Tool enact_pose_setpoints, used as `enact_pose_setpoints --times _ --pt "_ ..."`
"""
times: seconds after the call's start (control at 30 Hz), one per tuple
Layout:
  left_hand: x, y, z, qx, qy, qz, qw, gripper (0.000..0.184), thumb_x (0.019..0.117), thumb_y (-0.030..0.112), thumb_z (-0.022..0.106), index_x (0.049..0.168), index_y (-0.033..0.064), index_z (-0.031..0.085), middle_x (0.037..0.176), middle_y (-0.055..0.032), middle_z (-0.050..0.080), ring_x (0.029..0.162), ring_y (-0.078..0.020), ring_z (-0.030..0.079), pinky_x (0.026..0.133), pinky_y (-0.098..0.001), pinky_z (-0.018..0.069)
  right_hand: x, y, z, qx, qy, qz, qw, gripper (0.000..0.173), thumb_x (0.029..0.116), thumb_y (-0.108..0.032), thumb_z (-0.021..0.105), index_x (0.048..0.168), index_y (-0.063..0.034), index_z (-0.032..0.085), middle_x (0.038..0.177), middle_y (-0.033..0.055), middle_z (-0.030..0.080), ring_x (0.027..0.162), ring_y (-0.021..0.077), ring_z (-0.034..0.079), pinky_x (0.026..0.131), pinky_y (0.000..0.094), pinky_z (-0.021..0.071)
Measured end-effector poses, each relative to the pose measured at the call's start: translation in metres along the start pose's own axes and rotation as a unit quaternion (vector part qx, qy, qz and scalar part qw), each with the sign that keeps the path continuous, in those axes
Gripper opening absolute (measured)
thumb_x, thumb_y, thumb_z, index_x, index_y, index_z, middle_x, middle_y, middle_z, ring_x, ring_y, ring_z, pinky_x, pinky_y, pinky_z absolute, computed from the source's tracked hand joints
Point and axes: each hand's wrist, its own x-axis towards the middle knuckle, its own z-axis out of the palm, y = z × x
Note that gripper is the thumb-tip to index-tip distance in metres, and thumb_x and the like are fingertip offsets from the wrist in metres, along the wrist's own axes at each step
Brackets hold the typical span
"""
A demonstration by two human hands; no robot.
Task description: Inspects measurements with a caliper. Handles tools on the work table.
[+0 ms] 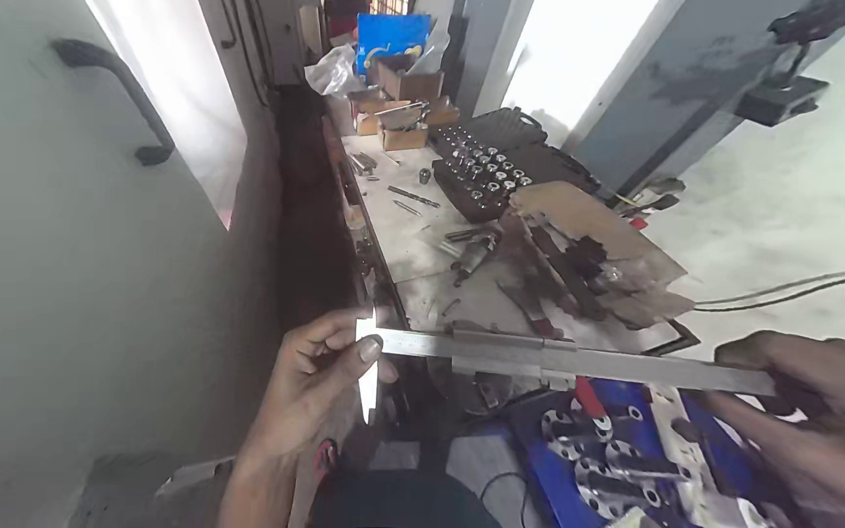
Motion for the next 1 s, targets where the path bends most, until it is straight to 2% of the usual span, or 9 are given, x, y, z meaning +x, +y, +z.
enact_pose_setpoints --times 0.3,0.57,0.7,0.8,0.9,0.93,0.97,1.0 --pt "-0.008 0.000 0.002 -0.034 0.003 0.004 0.999 0.032 0.1004 0.013 0.065 0.130 0.0032 0.066 0.093 -0.0040 0.076 0.077 -0.0113 0.073 0.068 -0.0262 0.0631 0.002 0.004 0.001 0.019 -0.049 0.014 0.999 0.038 0.0869 -0.035 0.074 0.086 0.0017 0.068 0.069 0.0182 0.064 0.055 0.0285 0.056 0.052 0.0485 0.0432" --pt "-0.010 -0.005 0.003 -0.039 0.003 0.010 0.999 0.032 0.1005 0.011 0.064 0.132 0.0016 0.064 0.094 -0.0060 0.076 0.079 -0.0131 0.074 0.070 -0.0280 0.0634 0.000 0.008 0.004 0.042 -0.042 0.016 0.998 0.038 0.0871 -0.035 0.076 0.087 0.0019 0.069 0.068 0.0178 0.064 0.054 0.0241 0.055 0.051 0.0445 0.0438" --pt "-0.009 -0.014 0.004 -0.085 -0.001 0.028 0.996 0.031 0.1028 0.019 0.062 0.130 0.0048 0.066 0.097 -0.0048 0.076 0.077 -0.0103 0.072 0.068 -0.0255 0.0623 0.001 0.007 0.005 0.043 -0.033 0.011 0.998 0.036 0.0872 -0.034 0.075 0.085 0.0016 0.069 0.068 0.0174 0.064 0.053 0.0224 0.054 0.051 0.0423 0.0425" --pt "-0.009 -0.035 0.018 -0.245 0.011 0.019 0.969 0.043 0.1034 0.038 0.058 0.132 0.0069 0.065 0.113 -0.0083 0.073 0.084 -0.0104 0.071 0.069 -0.0237 0.0599 0.000 0.006 0.005 0.035 -0.023 -0.006 0.999 0.036 0.0871 -0.034 0.074 0.084 0.0021 0.069 0.066 0.0179 0.064 0.052 0.0233 0.054 0.051 0.0424 0.0425" --pt "-0.013 -0.055 0.030 -0.399 -0.045 -0.058 0.914 0.072 0.0942 0.055 0.063 0.149 0.0103 0.051 0.139 -0.0118 0.061 0.112 -0.0186 0.066 0.088 -0.0322 0.0575 0.000 0.002 0.009 0.036 -0.010 -0.024 0.999 0.034 0.0874 -0.033 0.075 0.083 0.0008 0.069 0.066 0.0164 0.064 0.052 0.0218 0.053 0.052 0.0407 0.0425" --pt "-0.018 -0.059 0.034 -0.442 -0.063 -0.085 0.891 0.071 0.0921 0.058 0.065 0.147 0.0125 0.054 0.138 -0.0102 0.063 0.117 -0.0190 0.065 0.093 -0.0347 0.0565 -0.001 0.002 0.010 0.031 -0.010 -0.026 0.999 0.034 0.0878 -0.033 0.075 0.082 0.0002 0.069 0.066 0.0163 0.064 0.053 0.0226 0.054 0.052 0.0417 0.0425" --pt "-0.023 -0.061 0.038 -0.476 -0.074 -0.109 0.870 0.066 0.0909 0.059 0.066 0.138 0.0138 0.063 0.131 -0.0080 0.068 0.118 -0.0181 0.066 0.096 -0.0356 0.0560 -0.001 0.002 0.011 0.024 -0.014 -0.026 0.999 0.034 0.0879 -0.033 0.075 0.083 0.0000 0.069 0.066 0.0164 0.064 0.053 0.0238 0.054 0.053 0.0431 0.0424" --pt "-0.026 -0.062 0.040 -0.497 -0.091 -0.124 0.854 0.063 0.0911 0.060 0.065 0.134 0.0144 0.065 0.128 -0.0069 0.070 0.119 -0.0180 0.066 0.100 -0.0370 0.0545 -0.002 0.002 0.012 0.023 -0.019 -0.023 0.999 0.034 0.0877 -0.033 0.075 0.083 0.0001 0.069 0.066 0.0166 0.064 0.054 0.0245 0.054 0.053 0.0441 0.0421"
